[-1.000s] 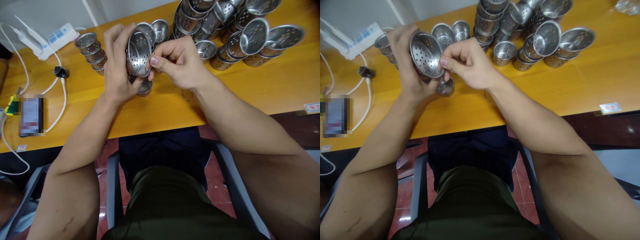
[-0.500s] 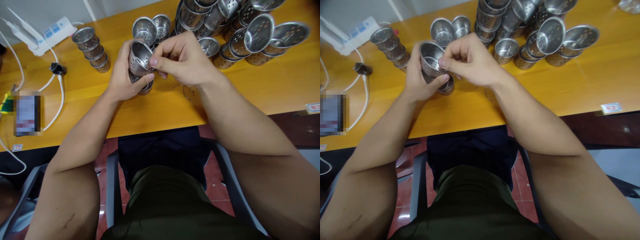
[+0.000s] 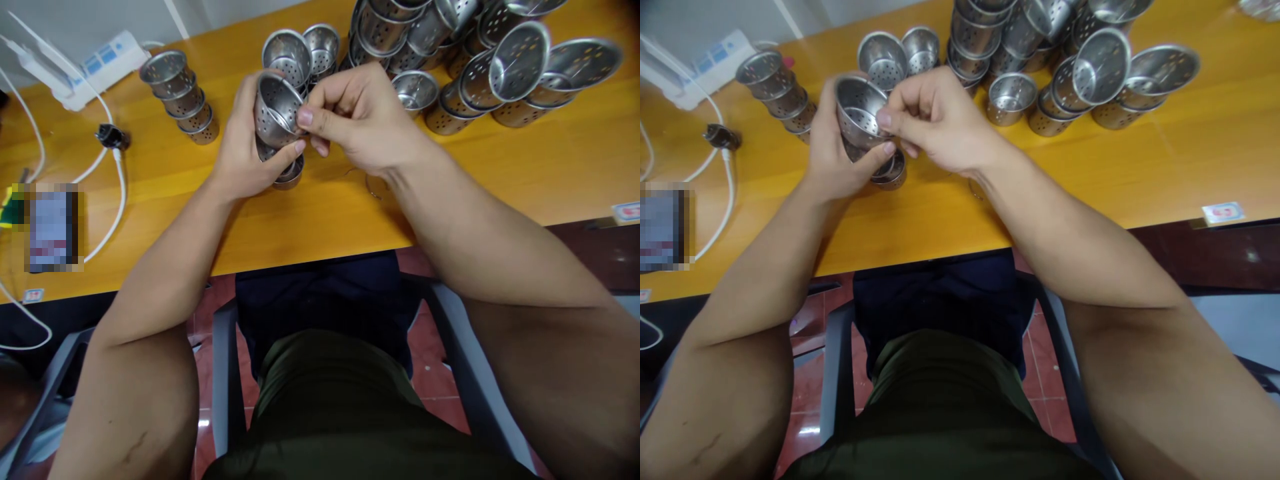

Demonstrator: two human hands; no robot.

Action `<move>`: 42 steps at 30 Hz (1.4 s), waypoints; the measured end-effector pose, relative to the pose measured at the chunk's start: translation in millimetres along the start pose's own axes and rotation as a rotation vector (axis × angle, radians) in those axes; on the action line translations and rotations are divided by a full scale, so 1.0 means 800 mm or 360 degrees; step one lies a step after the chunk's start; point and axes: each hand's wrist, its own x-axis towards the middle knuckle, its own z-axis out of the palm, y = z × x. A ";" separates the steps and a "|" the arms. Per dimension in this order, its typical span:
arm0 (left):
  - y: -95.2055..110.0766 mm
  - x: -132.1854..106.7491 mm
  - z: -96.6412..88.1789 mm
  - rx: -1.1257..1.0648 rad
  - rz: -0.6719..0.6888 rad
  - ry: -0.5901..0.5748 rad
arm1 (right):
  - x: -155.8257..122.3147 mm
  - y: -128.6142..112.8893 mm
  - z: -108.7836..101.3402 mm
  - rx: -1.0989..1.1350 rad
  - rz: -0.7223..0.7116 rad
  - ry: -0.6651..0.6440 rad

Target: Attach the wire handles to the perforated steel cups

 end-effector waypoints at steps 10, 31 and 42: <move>0.024 0.011 0.007 -0.0044 -0.0069 0.0059 | 0.001 0.007 0.013 0.0015 -0.0007 0.0154; 0.017 -0.007 -0.001 0.0069 -0.0051 0.0161 | -0.001 0.001 0.013 -0.0044 0.0002 0.0243; 0.039 -0.009 -0.003 0.0109 -0.0069 0.0207 | -0.008 -0.007 0.010 -0.0519 -0.0118 0.0068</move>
